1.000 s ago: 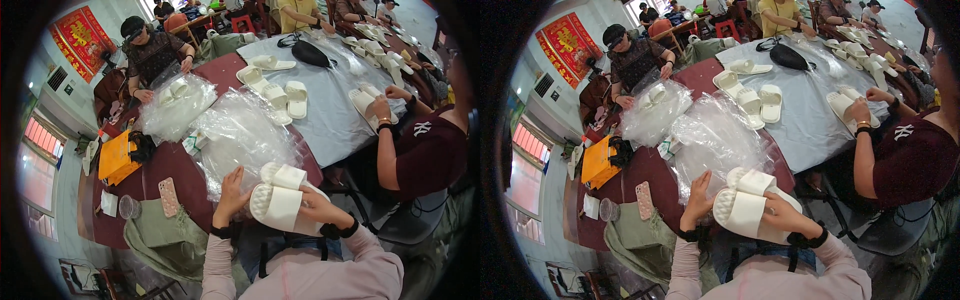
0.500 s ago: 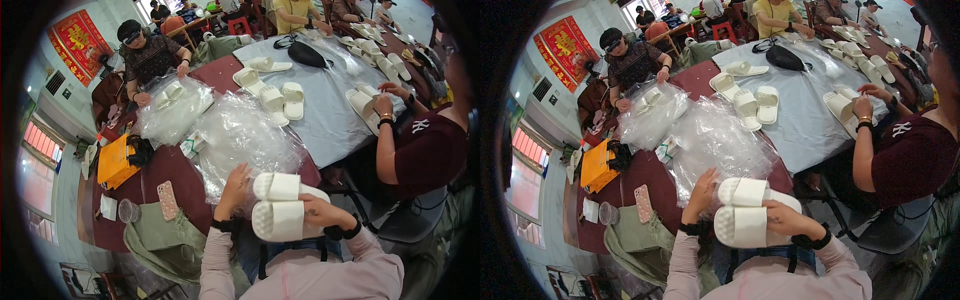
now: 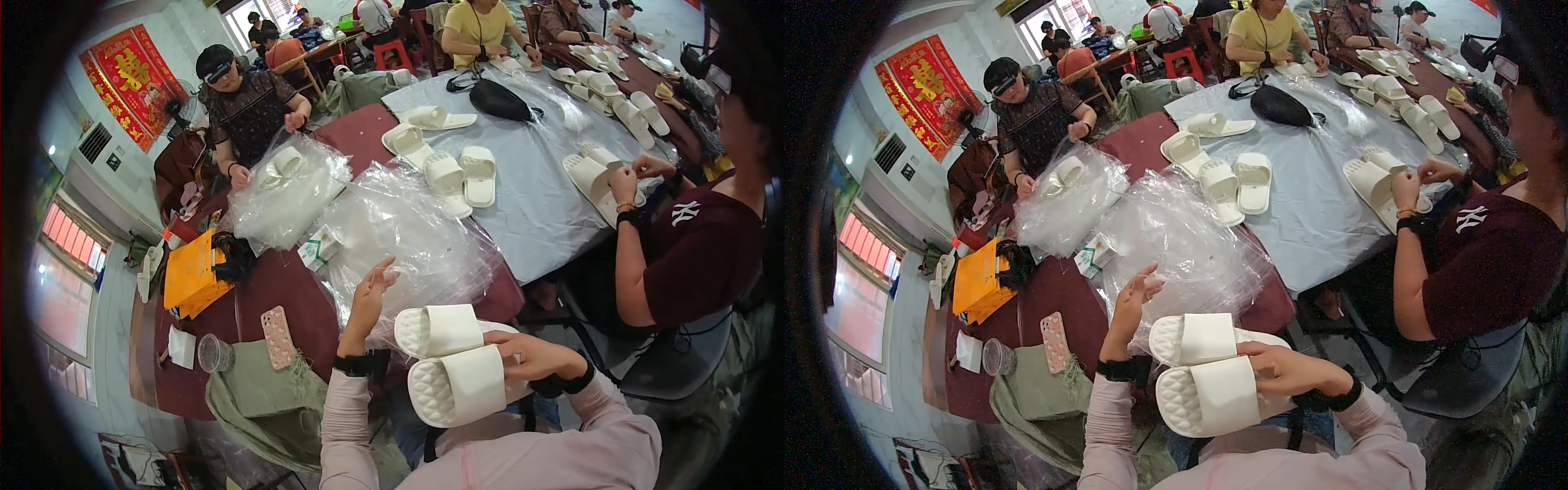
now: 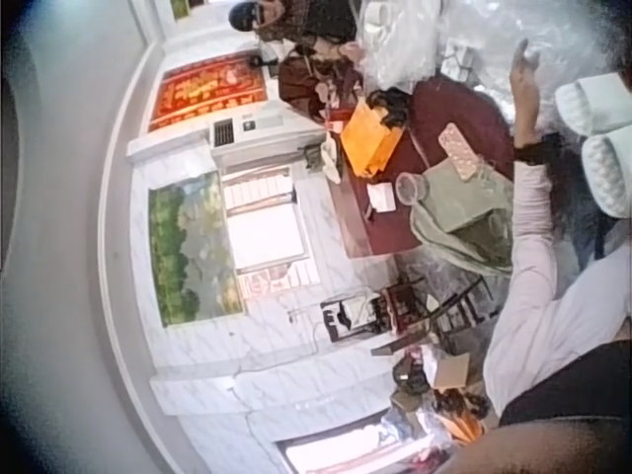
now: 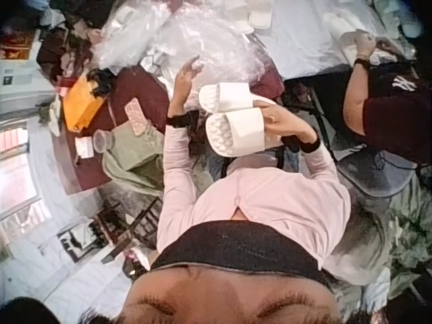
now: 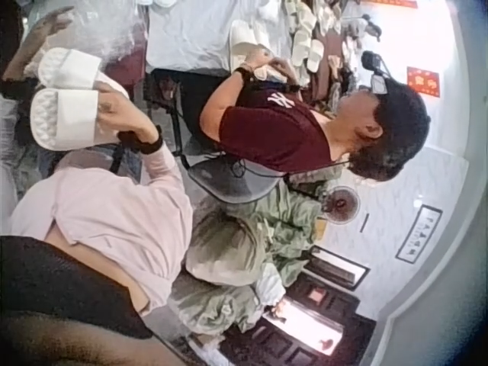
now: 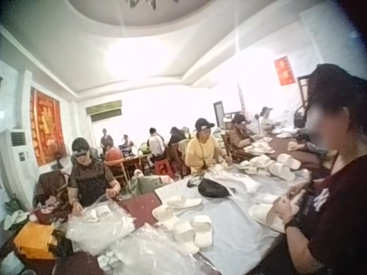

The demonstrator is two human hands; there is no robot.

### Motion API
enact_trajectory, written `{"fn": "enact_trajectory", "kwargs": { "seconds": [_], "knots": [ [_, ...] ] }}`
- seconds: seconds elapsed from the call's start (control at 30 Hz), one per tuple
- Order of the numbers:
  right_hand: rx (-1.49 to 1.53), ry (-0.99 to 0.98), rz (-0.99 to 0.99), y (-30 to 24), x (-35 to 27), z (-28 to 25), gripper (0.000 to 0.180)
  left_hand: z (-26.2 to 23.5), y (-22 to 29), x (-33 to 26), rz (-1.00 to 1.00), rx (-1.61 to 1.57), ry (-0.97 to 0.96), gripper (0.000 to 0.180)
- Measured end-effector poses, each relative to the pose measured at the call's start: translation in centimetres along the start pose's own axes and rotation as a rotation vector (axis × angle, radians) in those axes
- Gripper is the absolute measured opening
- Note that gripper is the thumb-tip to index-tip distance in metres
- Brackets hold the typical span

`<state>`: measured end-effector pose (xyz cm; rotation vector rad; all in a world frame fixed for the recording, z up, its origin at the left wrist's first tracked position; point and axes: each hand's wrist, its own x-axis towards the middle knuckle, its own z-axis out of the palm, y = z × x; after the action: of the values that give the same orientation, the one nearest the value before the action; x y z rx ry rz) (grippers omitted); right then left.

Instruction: Packaging white slide-on footwear into plastic bags at a manufacturing table.

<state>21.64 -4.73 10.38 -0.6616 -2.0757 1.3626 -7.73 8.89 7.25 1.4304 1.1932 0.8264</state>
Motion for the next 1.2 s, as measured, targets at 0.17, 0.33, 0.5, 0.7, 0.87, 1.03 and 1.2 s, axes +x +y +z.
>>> {"fn": "enact_trajectory", "kwargs": {
  "seconds": [0.17, 0.33, 0.5, 0.7, 0.87, 1.03, 1.2],
  "knots": [
    [0.026, 0.119, -0.057, 0.0, 0.9, -0.3, 0.040, 1.1, 2.1, -1.5, 0.259, 0.235, -0.030, 0.044],
    [-0.234, 0.341, 0.041, -0.5, 1.8, -0.9, 0.044, 2.4, 4.7, -3.2, 0.371, 0.428, -0.066, 0.036],
    [-0.442, 0.425, 0.074, 0.9, 1.1, -1.1, 0.043, 3.8, 7.3, -4.3, 0.287, 0.527, -0.097, 0.041],
    [-0.773, 0.553, 0.025, 1.1, 1.7, 0.3, 0.038, 6.7, 6.7, -4.5, 0.654, 0.889, -0.006, 0.053],
    [-0.913, 0.622, -0.140, 2.1, 2.0, 0.7, 0.027, 7.2, 7.1, -4.7, 0.597, 0.899, -0.096, 0.061],
    [-0.862, 0.824, -0.059, 1.6, 1.7, 0.3, 0.027, 7.9, 7.9, -6.0, 0.635, 0.924, -0.181, 0.061],
    [-0.922, 0.789, -0.046, 1.8, 1.7, 0.8, 0.038, 8.7, 8.2, -6.6, 0.667, 0.937, -0.133, 0.065]
  ]
}}
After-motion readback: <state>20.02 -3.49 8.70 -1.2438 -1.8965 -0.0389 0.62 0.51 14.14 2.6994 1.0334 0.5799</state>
